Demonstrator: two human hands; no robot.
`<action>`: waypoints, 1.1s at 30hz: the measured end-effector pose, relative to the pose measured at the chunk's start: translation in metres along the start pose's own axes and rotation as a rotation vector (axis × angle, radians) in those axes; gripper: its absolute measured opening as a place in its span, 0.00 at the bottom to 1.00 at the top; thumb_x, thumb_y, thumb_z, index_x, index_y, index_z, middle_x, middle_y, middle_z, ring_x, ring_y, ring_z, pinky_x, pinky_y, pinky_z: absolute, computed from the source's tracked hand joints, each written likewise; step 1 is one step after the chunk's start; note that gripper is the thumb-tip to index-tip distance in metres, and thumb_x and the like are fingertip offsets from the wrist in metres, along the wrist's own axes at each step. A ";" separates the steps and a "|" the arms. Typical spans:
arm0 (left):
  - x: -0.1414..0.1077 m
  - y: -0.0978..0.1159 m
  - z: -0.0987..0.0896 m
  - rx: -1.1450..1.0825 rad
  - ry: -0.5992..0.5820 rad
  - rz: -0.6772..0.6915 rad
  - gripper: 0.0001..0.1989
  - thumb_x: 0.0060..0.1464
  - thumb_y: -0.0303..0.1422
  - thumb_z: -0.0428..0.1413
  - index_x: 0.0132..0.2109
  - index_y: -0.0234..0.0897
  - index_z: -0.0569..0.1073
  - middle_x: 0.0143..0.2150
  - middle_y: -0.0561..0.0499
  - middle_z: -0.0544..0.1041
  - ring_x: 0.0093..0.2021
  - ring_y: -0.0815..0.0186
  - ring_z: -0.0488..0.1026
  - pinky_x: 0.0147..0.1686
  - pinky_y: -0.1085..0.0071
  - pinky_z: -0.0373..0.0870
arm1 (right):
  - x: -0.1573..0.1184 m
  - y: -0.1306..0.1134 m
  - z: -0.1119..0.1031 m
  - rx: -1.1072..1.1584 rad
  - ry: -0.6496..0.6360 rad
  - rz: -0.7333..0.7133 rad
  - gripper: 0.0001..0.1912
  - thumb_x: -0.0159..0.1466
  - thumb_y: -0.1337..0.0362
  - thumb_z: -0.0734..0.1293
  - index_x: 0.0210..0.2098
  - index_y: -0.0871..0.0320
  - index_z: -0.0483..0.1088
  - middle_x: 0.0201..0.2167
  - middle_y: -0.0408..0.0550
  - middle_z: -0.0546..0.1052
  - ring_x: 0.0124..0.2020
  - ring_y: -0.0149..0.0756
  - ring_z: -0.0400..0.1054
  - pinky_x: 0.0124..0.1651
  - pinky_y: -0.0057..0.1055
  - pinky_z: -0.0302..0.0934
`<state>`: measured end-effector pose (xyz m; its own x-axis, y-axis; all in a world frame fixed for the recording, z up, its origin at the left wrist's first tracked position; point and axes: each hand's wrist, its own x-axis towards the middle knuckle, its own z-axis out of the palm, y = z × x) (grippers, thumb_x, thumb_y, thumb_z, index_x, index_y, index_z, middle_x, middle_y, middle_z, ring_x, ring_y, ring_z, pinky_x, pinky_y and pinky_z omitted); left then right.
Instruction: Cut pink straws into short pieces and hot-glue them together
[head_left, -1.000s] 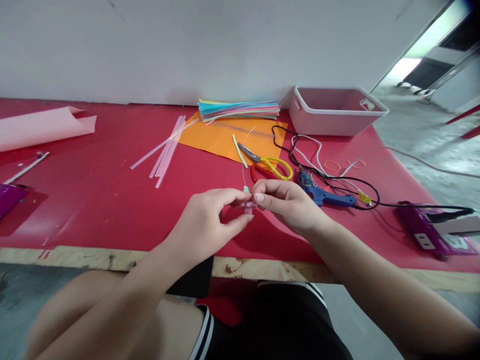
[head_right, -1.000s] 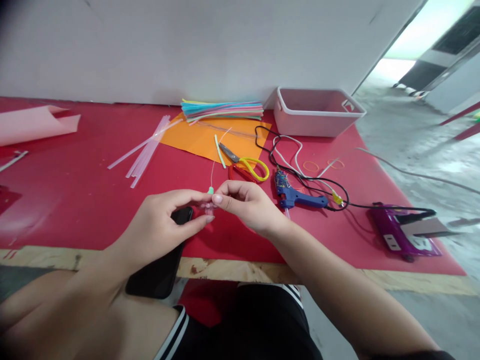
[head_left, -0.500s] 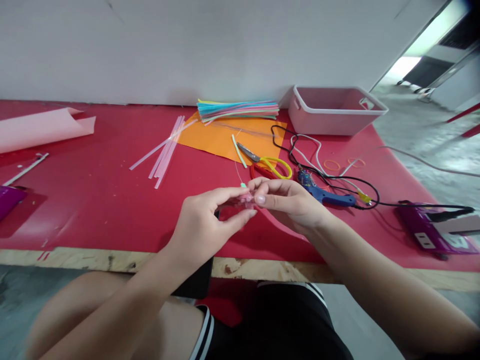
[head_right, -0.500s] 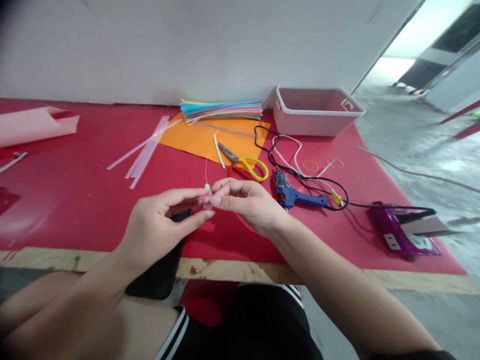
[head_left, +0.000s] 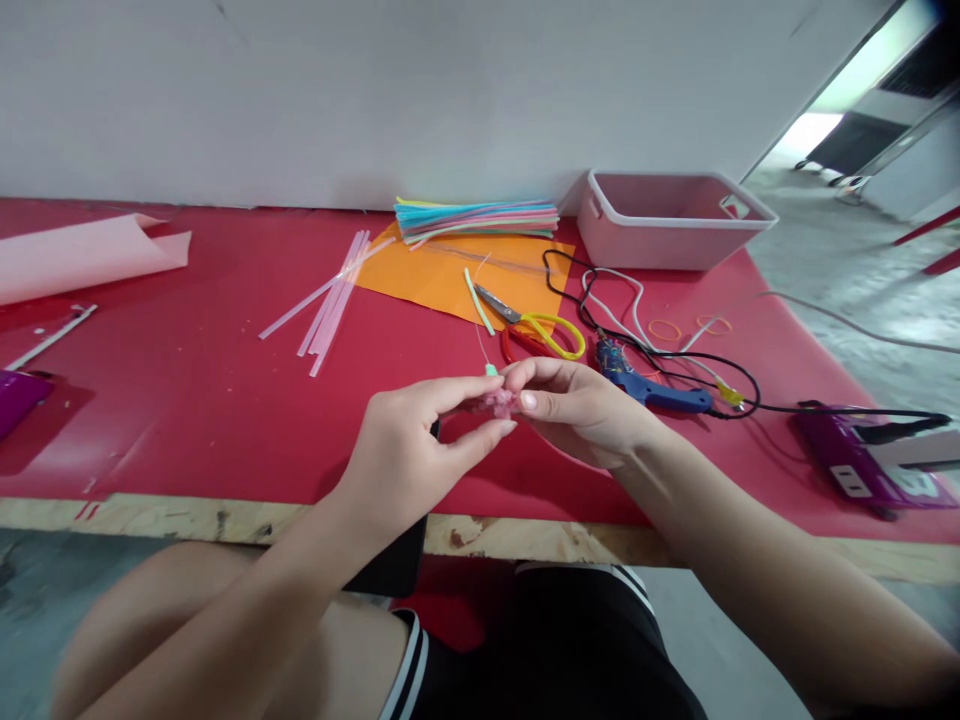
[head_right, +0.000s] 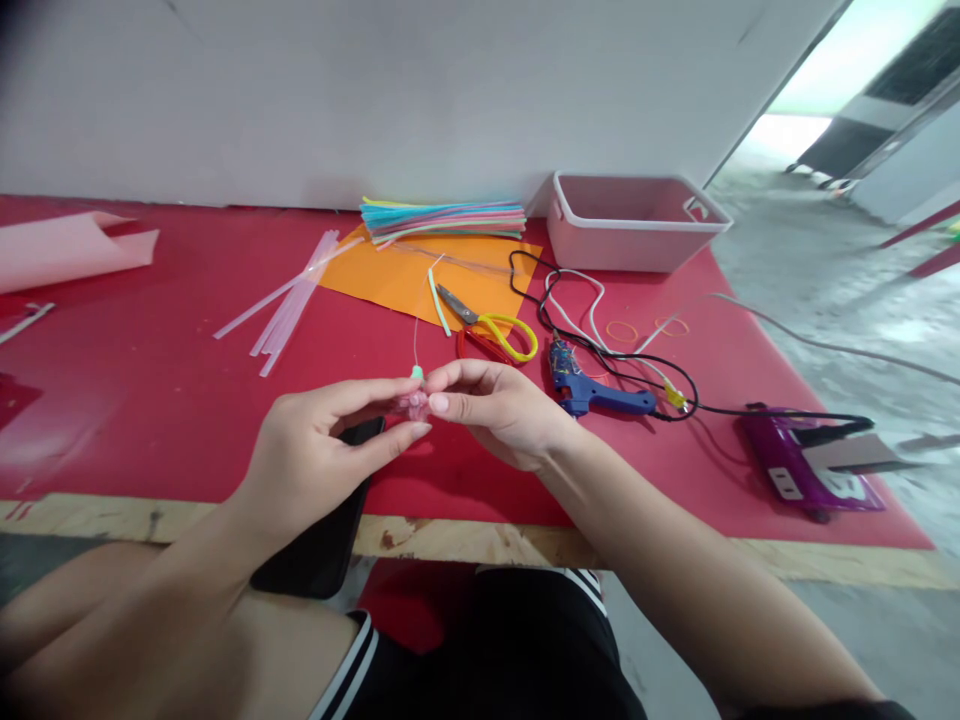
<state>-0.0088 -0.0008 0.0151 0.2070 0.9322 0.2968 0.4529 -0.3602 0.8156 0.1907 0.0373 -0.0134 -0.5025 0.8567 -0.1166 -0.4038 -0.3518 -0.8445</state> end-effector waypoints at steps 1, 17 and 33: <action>0.000 0.000 0.000 -0.005 -0.001 -0.001 0.14 0.56 0.36 0.67 0.50 0.41 0.83 0.46 0.49 0.87 0.43 0.60 0.86 0.45 0.69 0.83 | 0.000 0.000 -0.001 -0.009 0.001 -0.008 0.12 0.50 0.62 0.84 0.29 0.56 0.80 0.31 0.41 0.82 0.35 0.30 0.75 0.45 0.30 0.70; -0.002 0.001 0.002 -0.100 -0.006 -0.049 0.14 0.56 0.36 0.67 0.49 0.40 0.82 0.44 0.50 0.87 0.43 0.62 0.85 0.46 0.70 0.83 | 0.001 0.002 -0.002 -0.009 0.036 -0.014 0.13 0.51 0.59 0.84 0.28 0.56 0.80 0.30 0.41 0.81 0.35 0.28 0.75 0.46 0.29 0.70; 0.004 0.002 0.000 -0.312 -0.091 -0.138 0.13 0.60 0.39 0.64 0.49 0.38 0.78 0.45 0.48 0.84 0.47 0.63 0.82 0.48 0.70 0.82 | -0.001 0.002 0.005 -0.130 0.164 -0.203 0.14 0.53 0.54 0.82 0.31 0.57 0.81 0.28 0.43 0.81 0.31 0.28 0.73 0.40 0.29 0.69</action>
<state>-0.0067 0.0021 0.0177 0.2452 0.9594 0.1391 0.1981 -0.1900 0.9616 0.1867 0.0339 -0.0123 -0.2864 0.9580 -0.0122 -0.3767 -0.1244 -0.9179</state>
